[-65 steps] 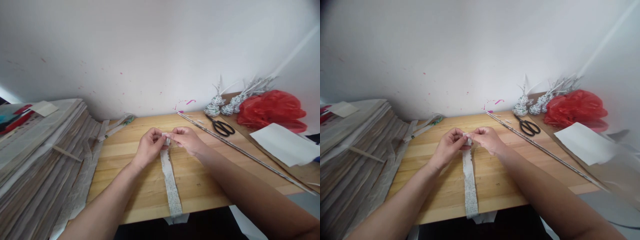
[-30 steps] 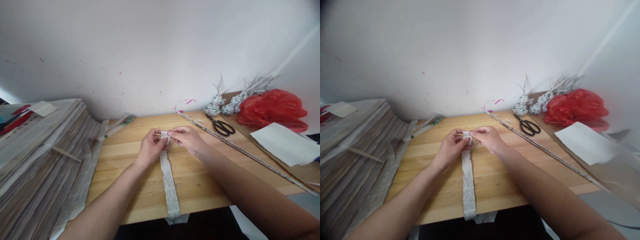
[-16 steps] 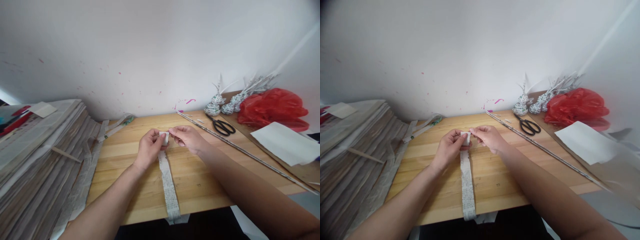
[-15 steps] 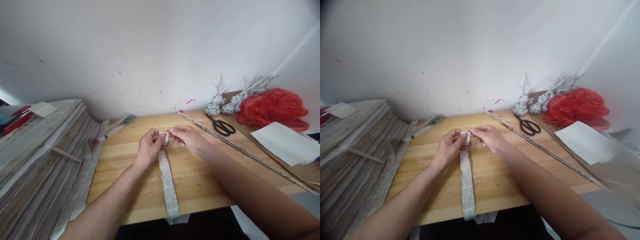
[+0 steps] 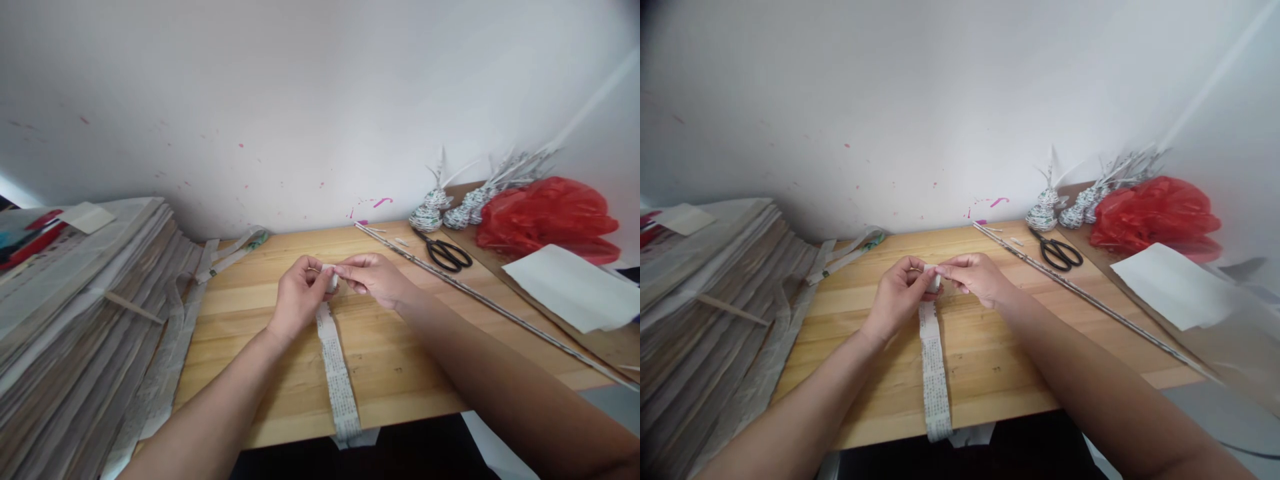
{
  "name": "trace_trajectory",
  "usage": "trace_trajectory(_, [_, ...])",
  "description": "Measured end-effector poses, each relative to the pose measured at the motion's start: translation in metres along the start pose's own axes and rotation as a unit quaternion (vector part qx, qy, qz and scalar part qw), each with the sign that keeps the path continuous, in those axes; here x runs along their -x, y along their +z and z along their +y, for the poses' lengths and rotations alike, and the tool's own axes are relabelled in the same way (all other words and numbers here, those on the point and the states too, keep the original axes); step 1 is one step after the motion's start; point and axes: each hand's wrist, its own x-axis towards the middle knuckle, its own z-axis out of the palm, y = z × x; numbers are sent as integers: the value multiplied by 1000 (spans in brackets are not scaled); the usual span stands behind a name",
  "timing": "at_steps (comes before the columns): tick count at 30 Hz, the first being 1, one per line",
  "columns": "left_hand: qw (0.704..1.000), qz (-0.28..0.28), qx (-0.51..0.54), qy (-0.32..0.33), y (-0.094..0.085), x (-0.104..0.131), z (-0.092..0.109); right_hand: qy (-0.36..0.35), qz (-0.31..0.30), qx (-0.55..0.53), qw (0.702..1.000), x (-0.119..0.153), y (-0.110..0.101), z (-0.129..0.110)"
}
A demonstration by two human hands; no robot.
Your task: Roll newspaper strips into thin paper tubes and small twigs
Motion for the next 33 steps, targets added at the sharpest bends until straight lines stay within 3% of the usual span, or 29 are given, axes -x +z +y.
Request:
trace_trajectory(18, [999,-20,-44,22,-1,1,-3,-27,54,34,998,-2,4,7])
trace_trajectory(26, [999,-5,30,-11,-2,-2,2,2,-60,-34,998,-3,-10,6])
trace_trajectory(33, [999,-6,39,-21,-3,-2,3,1,-60,-43,997,-6,-10,9])
